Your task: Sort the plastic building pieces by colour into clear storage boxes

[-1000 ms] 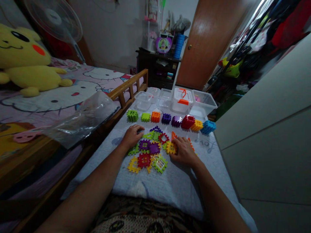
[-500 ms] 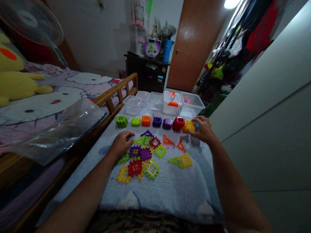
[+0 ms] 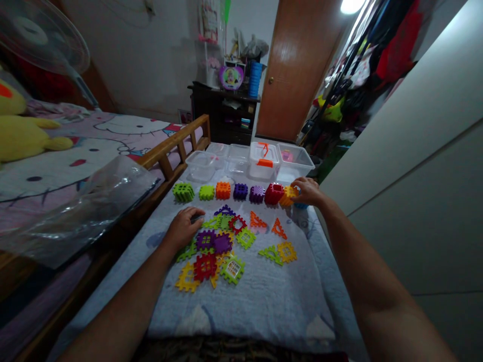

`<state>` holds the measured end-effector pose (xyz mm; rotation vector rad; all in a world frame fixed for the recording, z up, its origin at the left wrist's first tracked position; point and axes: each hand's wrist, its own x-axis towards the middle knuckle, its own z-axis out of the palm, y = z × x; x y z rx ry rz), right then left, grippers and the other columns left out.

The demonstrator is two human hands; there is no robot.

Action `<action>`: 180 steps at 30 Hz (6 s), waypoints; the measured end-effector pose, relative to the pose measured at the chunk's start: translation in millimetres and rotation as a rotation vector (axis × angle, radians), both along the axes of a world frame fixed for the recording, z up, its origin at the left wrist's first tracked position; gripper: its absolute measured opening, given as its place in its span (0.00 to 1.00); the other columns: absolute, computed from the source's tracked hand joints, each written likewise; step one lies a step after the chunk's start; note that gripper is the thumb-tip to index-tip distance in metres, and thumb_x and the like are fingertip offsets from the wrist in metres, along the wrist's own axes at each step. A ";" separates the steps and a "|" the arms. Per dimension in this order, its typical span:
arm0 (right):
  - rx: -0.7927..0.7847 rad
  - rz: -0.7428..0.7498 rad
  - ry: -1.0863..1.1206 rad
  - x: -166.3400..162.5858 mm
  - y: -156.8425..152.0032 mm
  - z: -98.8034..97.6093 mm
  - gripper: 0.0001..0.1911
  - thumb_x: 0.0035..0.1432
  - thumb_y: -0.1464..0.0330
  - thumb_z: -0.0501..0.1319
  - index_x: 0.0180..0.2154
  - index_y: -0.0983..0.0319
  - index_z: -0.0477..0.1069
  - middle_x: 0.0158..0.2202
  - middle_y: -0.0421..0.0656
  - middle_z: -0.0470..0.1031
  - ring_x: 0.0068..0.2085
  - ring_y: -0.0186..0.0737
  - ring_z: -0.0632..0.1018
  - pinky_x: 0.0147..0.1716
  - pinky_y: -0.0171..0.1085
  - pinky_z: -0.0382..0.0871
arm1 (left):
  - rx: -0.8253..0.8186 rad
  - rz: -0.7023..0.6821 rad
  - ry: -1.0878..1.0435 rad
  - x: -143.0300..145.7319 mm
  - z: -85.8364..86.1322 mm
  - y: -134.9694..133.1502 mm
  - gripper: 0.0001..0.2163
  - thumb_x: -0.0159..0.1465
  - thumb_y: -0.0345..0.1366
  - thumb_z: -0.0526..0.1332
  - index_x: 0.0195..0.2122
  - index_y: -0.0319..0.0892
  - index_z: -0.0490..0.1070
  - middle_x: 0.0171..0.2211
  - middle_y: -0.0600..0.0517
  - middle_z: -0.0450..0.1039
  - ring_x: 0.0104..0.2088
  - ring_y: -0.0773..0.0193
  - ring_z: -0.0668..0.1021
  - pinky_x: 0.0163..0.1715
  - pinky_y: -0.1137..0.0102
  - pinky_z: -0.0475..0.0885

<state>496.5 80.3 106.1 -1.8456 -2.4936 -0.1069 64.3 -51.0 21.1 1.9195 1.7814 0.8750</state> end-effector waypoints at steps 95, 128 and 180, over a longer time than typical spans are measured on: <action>-0.212 0.282 0.254 -179.2 -231.6 -37.1 0.19 0.50 0.59 0.67 0.41 0.60 0.67 0.40 0.50 0.73 0.42 0.50 0.73 0.41 0.45 0.69 | 0.022 -0.017 0.022 -0.9 -3.7 2.9 0.12 0.57 0.40 0.58 0.38 0.42 0.75 0.41 0.47 0.76 0.44 0.54 0.76 0.52 0.60 0.69; -0.119 0.201 0.315 -143.3 -171.4 -49.2 0.23 0.50 0.65 0.64 0.49 0.63 0.70 0.48 0.51 0.72 0.49 0.51 0.68 0.51 0.46 0.59 | 0.036 -0.051 0.098 -0.3 -2.9 1.7 0.11 0.59 0.39 0.57 0.38 0.42 0.74 0.42 0.46 0.76 0.46 0.53 0.75 0.52 0.59 0.69; 0.270 -0.086 0.929 -83.5 -136.3 -72.5 0.12 0.53 0.68 0.56 0.38 0.62 0.74 0.38 0.47 0.74 0.38 0.45 0.75 0.41 0.45 0.71 | 0.107 -0.510 0.649 73.1 108.9 7.4 0.22 0.50 0.43 0.67 0.46 0.43 0.72 0.45 0.46 0.73 0.49 0.48 0.70 0.54 0.56 0.60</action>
